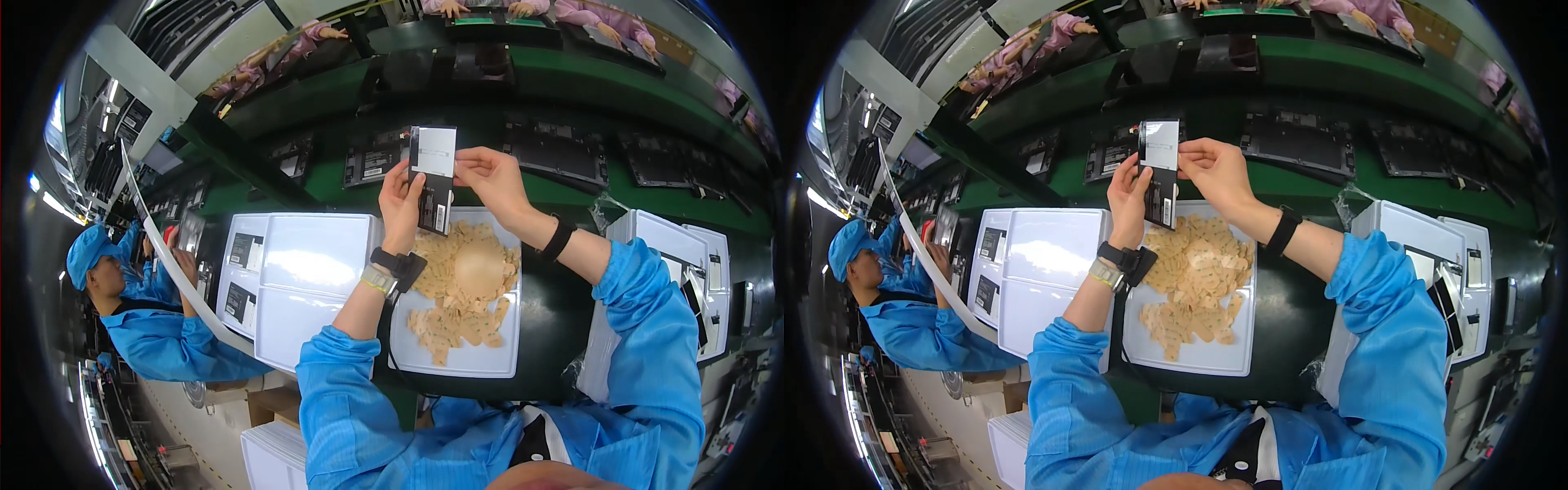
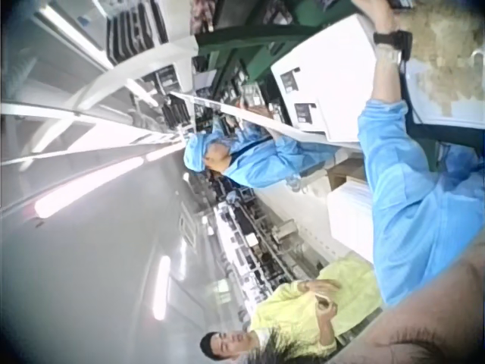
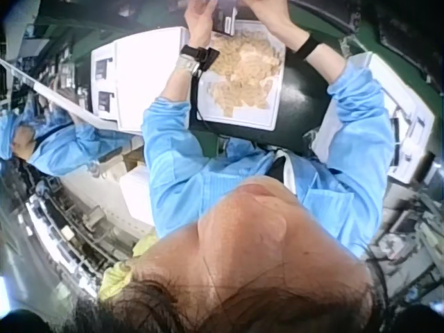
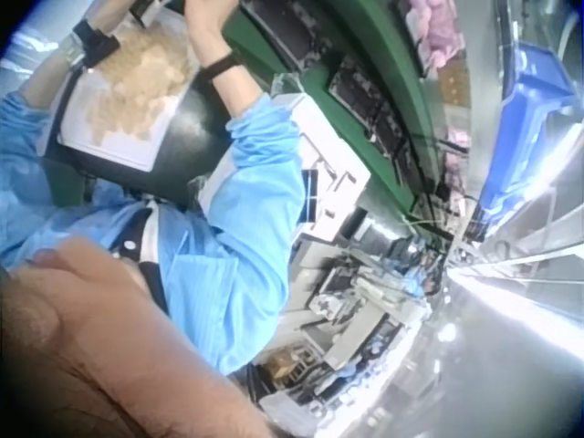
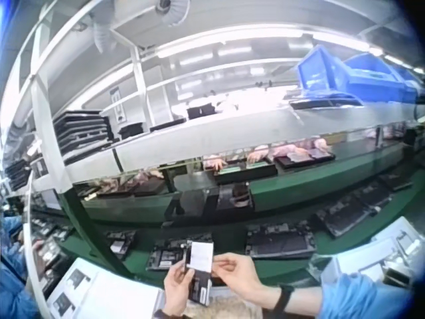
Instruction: The person assembles electronic components by picking up batteries, applying adhesive strips from a tray, and pressing them into plastic enclosures on an assembly line.
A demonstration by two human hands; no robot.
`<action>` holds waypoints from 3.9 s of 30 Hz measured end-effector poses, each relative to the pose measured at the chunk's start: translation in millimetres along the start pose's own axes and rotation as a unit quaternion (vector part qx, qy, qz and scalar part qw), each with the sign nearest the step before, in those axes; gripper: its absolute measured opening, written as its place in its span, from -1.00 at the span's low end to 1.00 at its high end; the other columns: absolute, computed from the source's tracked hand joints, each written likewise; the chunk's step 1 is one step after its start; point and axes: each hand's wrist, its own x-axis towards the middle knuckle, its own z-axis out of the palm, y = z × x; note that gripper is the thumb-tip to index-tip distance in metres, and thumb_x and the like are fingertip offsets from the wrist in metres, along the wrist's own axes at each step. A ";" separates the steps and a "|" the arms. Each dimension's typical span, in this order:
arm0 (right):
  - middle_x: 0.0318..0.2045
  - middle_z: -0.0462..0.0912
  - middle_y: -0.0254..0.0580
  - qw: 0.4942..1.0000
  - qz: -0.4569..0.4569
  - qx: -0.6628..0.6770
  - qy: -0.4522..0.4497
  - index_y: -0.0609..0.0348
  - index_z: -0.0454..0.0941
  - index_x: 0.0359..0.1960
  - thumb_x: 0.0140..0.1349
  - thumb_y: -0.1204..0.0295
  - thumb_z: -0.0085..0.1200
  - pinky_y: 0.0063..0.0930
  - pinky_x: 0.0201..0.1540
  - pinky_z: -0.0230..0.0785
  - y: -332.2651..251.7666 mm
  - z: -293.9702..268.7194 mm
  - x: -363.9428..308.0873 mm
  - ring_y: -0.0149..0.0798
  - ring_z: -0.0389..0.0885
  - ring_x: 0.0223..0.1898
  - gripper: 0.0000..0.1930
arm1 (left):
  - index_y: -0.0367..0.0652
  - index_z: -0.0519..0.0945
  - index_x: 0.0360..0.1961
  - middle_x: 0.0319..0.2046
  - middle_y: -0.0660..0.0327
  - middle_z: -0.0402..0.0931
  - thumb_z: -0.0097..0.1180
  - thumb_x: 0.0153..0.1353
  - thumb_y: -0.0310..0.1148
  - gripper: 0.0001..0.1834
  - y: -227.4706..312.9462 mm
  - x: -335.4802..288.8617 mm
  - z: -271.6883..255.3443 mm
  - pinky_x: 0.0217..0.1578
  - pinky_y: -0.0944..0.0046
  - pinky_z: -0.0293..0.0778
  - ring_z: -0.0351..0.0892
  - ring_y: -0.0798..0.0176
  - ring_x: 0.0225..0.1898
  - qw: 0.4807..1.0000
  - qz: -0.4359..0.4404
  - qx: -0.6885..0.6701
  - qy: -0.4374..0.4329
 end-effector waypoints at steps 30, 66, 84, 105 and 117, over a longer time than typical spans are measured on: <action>-0.40 0.79 -0.12 0.959 -0.155 -0.227 0.067 0.28 0.75 -0.22 0.20 0.49 0.27 -0.50 -0.19 0.62 5.5 -21.9 17.0 -0.38 0.78 -0.32 -0.84 | -0.21 0.24 0.37 0.23 -0.13 0.46 0.03 0.47 0.09 -0.30 8.3 -0.7 5.5 0.16 -0.07 0.58 0.57 -0.06 0.21 0.990 -0.042 -0.101 -0.088; -0.34 0.76 -0.01 0.831 -0.107 -0.405 -0.366 0.15 0.78 -0.26 0.01 0.49 0.21 -0.31 -0.10 0.57 -14.2 1.0 -53.9 -0.07 0.75 -0.20 -0.76 | -0.24 0.33 0.26 0.06 -0.02 0.49 0.07 0.40 0.13 -0.31 96.1 34.0 -36.3 0.25 -0.18 0.50 0.57 -0.08 0.11 0.987 0.014 -0.155 -0.028; -0.21 0.75 0.06 0.813 -0.174 -0.547 0.099 0.23 0.62 0.08 -0.01 0.57 0.34 -0.21 -0.03 0.58 -69.0 -232.1 58.1 -0.02 0.75 -0.16 -0.48 | -0.40 0.17 0.47 0.35 -0.18 0.37 0.49 0.03 0.06 0.15 -23.4 81.1 158.8 0.39 -0.14 0.18 0.33 -0.27 0.36 0.754 0.166 0.601 -0.208; -0.04 0.68 0.11 0.820 -0.042 -0.567 -0.073 0.34 0.62 0.06 -0.01 0.29 0.50 -0.09 0.25 0.44 28.5 -216.3 92.7 0.18 0.54 0.17 -0.41 | -0.19 0.30 0.45 0.35 -0.11 0.38 0.72 -0.36 -0.06 0.29 -40.3 119.3 111.3 0.46 -0.04 0.21 0.22 -0.16 0.47 0.721 0.192 0.585 -0.318; 0.31 0.40 0.30 0.720 -0.097 -0.671 -0.150 0.35 0.35 0.35 -0.18 0.02 0.60 0.02 0.36 0.27 33.4 -208.2 67.0 0.22 0.28 0.42 0.09 | -0.16 0.38 0.42 0.34 -0.05 0.39 0.70 -0.39 -0.02 0.25 -33.4 130.4 115.3 0.37 -0.04 0.37 0.32 -0.14 0.41 0.666 0.134 0.638 -0.362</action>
